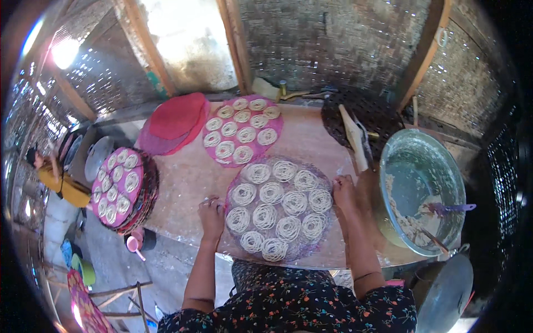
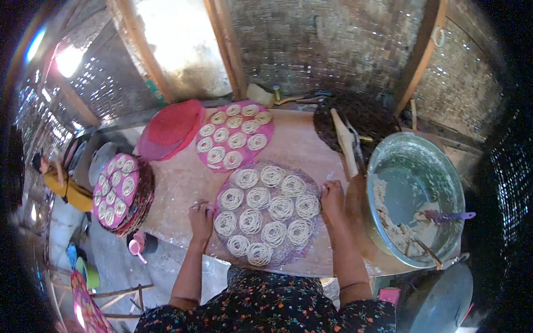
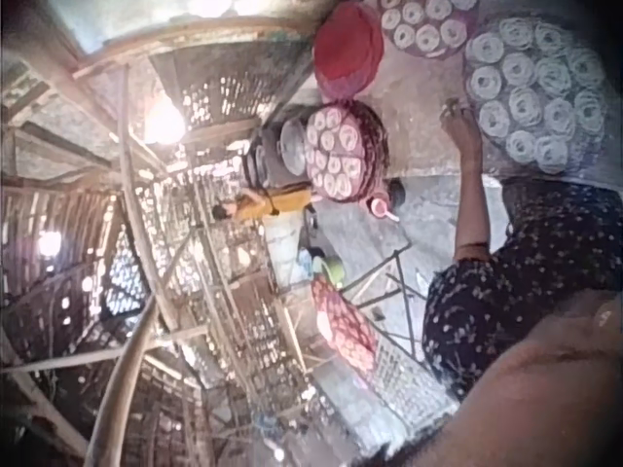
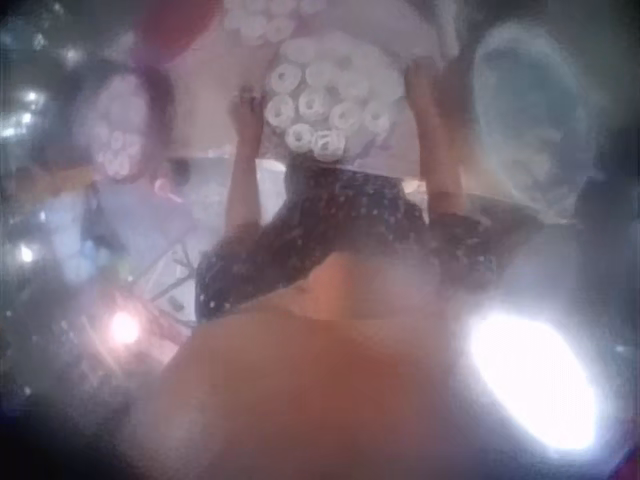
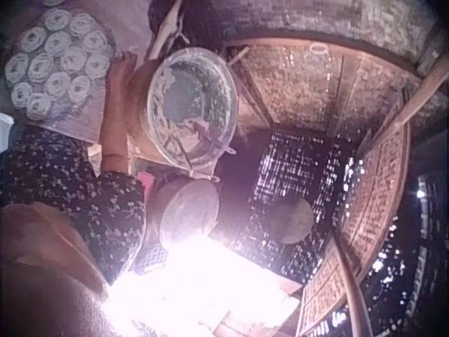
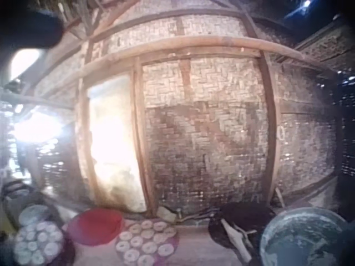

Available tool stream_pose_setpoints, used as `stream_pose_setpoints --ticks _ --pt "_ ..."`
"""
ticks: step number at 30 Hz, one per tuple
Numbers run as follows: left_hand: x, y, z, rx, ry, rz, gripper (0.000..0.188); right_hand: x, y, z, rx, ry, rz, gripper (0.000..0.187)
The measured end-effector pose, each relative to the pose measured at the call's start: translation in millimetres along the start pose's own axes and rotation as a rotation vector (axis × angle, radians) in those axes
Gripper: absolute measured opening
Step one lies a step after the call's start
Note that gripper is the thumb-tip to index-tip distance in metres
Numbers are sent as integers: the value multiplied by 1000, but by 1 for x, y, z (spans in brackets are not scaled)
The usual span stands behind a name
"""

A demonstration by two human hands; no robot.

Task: The person extrudes dough spirals onto round mats using a hand-held tool. They then lift a stack of the mats and place them inside a large metal steamer on a stove.

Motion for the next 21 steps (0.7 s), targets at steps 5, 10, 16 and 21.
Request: stream_pose_setpoints --ticks 5,10,16,21 --pt "6 0 4 22 -29 -197 18 19 -5 22 78 174 -132 9" --pt "33 24 -7 -397 166 -654 17 36 -9 27 30 294 -236 13" --pt "43 45 -18 -464 108 -648 23 41 -1 27 -214 293 -157 10" --pt "30 39 -22 -487 122 -668 31 35 14 26 37 340 203 12"
Point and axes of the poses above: each hand's wrist, its own z-axis towards the middle knuckle, its own x-axis out of the palm, y = z × x, the point moved 10 cm from there along z, towards the middle knuckle, and after that the axes turned 2 degrees about x, right-handed, at the moved point
